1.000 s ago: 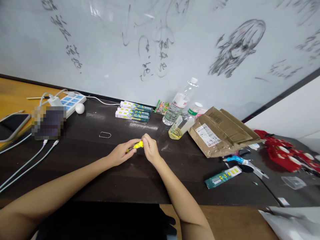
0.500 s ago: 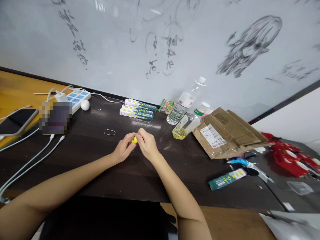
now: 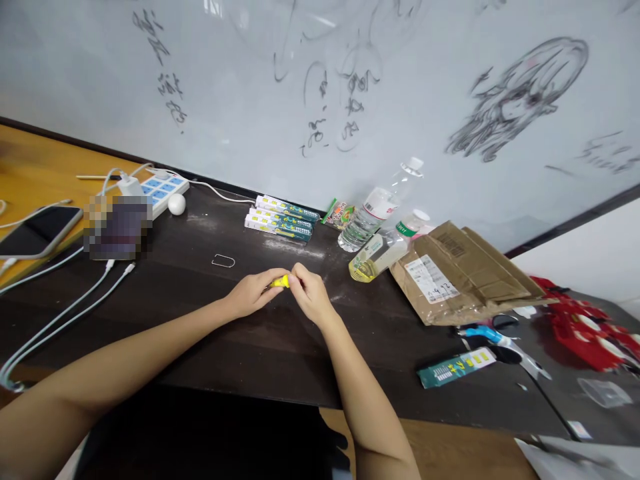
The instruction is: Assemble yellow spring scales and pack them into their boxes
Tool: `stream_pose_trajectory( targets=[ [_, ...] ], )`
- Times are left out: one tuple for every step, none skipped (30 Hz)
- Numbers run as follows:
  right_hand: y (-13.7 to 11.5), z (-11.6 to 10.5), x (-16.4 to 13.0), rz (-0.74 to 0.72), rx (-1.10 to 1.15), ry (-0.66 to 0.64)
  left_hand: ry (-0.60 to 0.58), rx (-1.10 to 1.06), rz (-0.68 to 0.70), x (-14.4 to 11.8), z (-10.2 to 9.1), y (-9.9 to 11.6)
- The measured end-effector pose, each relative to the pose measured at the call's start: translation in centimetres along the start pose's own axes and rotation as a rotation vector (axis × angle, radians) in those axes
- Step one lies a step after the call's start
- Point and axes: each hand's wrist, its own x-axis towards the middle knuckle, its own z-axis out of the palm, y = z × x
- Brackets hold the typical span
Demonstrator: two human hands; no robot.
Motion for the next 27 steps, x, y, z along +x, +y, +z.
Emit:
stream_pose_trajectory(
  targets=[
    [0.1, -0.01, -0.01, 0.02, 0.006, -0.001, -0.005, 0.002, 0.0, 0.02, 0.02, -0.04],
    [0.19, 0.02, -0.03, 0.035, 0.011, 0.0, -0.007, 0.005, -0.001, 0.03, 0.04, -0.08],
    [0.28, 0.06, -0.04, 0.042, 0.012, 0.001, -0.007, 0.01, -0.002, 0.04, 0.04, -0.11],
    [0.34, 0.09, -0.05, 0.042, 0.008, 0.005, -0.004, 0.017, -0.003, 0.04, 0.02, -0.13],
    [0.38, 0.11, -0.05, 0.035, -0.003, 0.01, -0.002, 0.025, -0.004, 0.04, -0.02, -0.12],
    [0.4, 0.09, -0.05, 0.025, -0.018, 0.014, -0.002, 0.031, -0.006, 0.06, -0.09, -0.09],
    [0.39, 0.04, -0.04, 0.015, -0.035, 0.019, -0.004, 0.037, -0.007, 0.08, -0.17, -0.04],
    [0.37, -0.04, -0.02, 0.006, -0.054, 0.022, -0.008, 0.042, -0.011, 0.1, -0.26, 0.01],
    [0.33, -0.12, 0.0, -0.002, -0.073, 0.025, -0.014, 0.048, -0.016, 0.13, -0.33, 0.05],
    [0.29, -0.2, 0.02, -0.007, -0.09, 0.023, -0.019, 0.056, -0.021, 0.14, -0.39, 0.06],
    [0.25, -0.27, 0.04, -0.008, -0.102, 0.018, -0.022, 0.064, -0.023, 0.15, -0.41, 0.04],
    [0.21, -0.31, 0.05, -0.007, -0.109, 0.011, -0.021, 0.074, -0.023, 0.14, -0.39, -0.02],
    [0.17, -0.34, 0.06, -0.005, -0.11, 0.002, -0.02, 0.084, -0.022, 0.12, -0.34, -0.11],
    [0.14, -0.33, 0.07, 0.0, -0.106, -0.008, -0.016, 0.094, -0.018, 0.09, -0.27, -0.23],
    [0.12, -0.32, 0.08, 0.009, -0.095, -0.018, -0.012, 0.103, -0.014, 0.05, -0.18, -0.36],
    [0.1, -0.29, 0.08, 0.02, -0.082, -0.03, -0.01, 0.111, -0.01, 0.01, -0.08, -0.48],
    [0.1, -0.26, 0.08, 0.032, -0.069, -0.042, -0.01, 0.117, -0.008, -0.02, 0.0, -0.59],
    [0.12, -0.23, 0.09, 0.043, -0.057, -0.052, -0.012, 0.123, -0.005, -0.05, 0.06, -0.65],
    [0.14, -0.2, 0.1, 0.054, -0.05, -0.061, -0.016, 0.127, -0.001, -0.08, 0.1, -0.68],
    [0.17, -0.18, 0.11, 0.061, -0.047, -0.065, -0.02, 0.133, 0.003, -0.09, 0.11, -0.68],
    [0.21, -0.17, 0.13, 0.066, -0.049, -0.069, -0.025, 0.141, 0.004, -0.1, 0.11, -0.64],
    [0.24, -0.16, 0.14, 0.067, -0.053, -0.069, -0.031, 0.151, 0.004, -0.1, 0.1, -0.58],
    [0.28, -0.14, 0.16, 0.065, -0.058, -0.067, -0.036, 0.164, 0.001, -0.09, 0.09, -0.51],
    [0.3, -0.12, 0.18, 0.061, -0.063, -0.063, -0.043, 0.179, -0.003, -0.08, 0.09, -0.45],
    [0.31, -0.07, 0.19, 0.057, -0.066, -0.056, -0.05, 0.193, -0.008, -0.07, 0.09, -0.4],
    [0.31, 0.01, 0.2, 0.056, -0.063, -0.047, -0.058, 0.204, -0.011, -0.06, 0.09, -0.36],
    [0.29, 0.11, 0.21, 0.062, -0.056, -0.032, -0.063, 0.211, -0.01, -0.05, 0.1, -0.35]
  ],
)
